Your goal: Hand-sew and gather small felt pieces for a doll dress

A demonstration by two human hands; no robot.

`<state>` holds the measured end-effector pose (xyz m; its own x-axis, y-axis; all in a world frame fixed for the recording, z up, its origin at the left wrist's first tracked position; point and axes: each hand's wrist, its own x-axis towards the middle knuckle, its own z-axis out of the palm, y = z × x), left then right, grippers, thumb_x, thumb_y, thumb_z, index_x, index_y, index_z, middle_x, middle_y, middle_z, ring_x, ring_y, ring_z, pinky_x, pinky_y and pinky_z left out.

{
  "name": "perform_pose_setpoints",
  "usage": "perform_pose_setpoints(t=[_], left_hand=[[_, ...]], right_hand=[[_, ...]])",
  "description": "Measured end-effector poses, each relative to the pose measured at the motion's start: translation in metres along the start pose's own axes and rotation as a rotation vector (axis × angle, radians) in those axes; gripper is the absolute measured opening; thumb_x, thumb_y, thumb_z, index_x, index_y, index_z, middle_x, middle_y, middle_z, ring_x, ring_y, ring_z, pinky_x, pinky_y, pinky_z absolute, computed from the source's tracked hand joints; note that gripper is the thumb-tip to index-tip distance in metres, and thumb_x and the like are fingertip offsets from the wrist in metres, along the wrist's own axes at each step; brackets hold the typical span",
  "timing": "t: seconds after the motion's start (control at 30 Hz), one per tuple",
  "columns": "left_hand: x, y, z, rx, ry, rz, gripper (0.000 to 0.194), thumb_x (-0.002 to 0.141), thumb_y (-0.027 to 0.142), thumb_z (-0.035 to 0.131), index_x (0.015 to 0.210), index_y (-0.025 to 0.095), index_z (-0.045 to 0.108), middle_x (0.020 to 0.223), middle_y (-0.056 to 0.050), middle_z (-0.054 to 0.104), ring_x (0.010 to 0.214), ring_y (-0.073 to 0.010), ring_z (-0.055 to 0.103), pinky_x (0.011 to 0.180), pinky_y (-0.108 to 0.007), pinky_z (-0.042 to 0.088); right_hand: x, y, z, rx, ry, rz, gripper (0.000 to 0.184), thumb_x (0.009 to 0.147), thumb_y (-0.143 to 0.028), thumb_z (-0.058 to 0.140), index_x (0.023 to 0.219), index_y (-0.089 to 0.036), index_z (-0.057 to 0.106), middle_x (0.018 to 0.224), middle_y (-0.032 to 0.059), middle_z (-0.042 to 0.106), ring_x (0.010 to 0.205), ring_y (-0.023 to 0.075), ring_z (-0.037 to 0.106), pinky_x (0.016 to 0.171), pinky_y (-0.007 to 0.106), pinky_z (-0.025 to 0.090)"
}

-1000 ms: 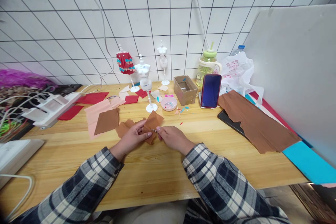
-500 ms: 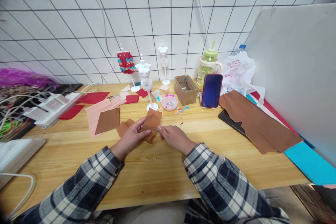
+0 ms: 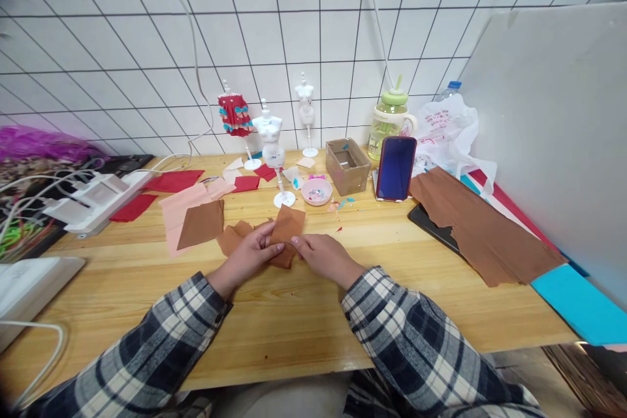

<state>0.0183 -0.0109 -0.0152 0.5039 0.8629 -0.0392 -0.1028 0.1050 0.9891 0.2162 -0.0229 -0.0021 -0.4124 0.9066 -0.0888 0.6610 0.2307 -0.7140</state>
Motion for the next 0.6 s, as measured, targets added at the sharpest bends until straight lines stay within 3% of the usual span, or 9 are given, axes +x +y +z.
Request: perform_pose_setpoints(t=[0.23, 0.6], left_hand=[[-0.0010, 0.0002, 0.0003, 0.150, 0.044, 0.040, 0.058, 0.079, 0.029, 0.071, 0.133, 0.017, 0.053, 0.122, -0.011, 0.067, 0.107, -0.0266, 0.065, 0.092, -0.037, 0.050], [-0.0014, 0.0023, 0.0046, 0.193, 0.051, 0.052, 0.053, 0.079, 0.030, 0.070, 0.129, 0.018, 0.055, 0.109, -0.008, 0.071, 0.098, -0.0245, 0.066, 0.086, -0.036, 0.052]], right_hand=[[0.0002, -0.0011, 0.0009, -0.010, 0.002, 0.002, 0.049, 0.099, -0.051, 0.031, 0.070, -0.018, 0.054, 0.072, 0.0026, 0.061, 0.070, 0.0142, 0.053, 0.064, 0.024, 0.032], [0.0020, -0.0007, 0.0034, -0.045, 0.001, 0.041, 0.049, 0.098, -0.053, 0.034, 0.075, -0.019, 0.061, 0.073, 0.0033, 0.064, 0.068, 0.0146, 0.053, 0.062, 0.025, 0.031]])
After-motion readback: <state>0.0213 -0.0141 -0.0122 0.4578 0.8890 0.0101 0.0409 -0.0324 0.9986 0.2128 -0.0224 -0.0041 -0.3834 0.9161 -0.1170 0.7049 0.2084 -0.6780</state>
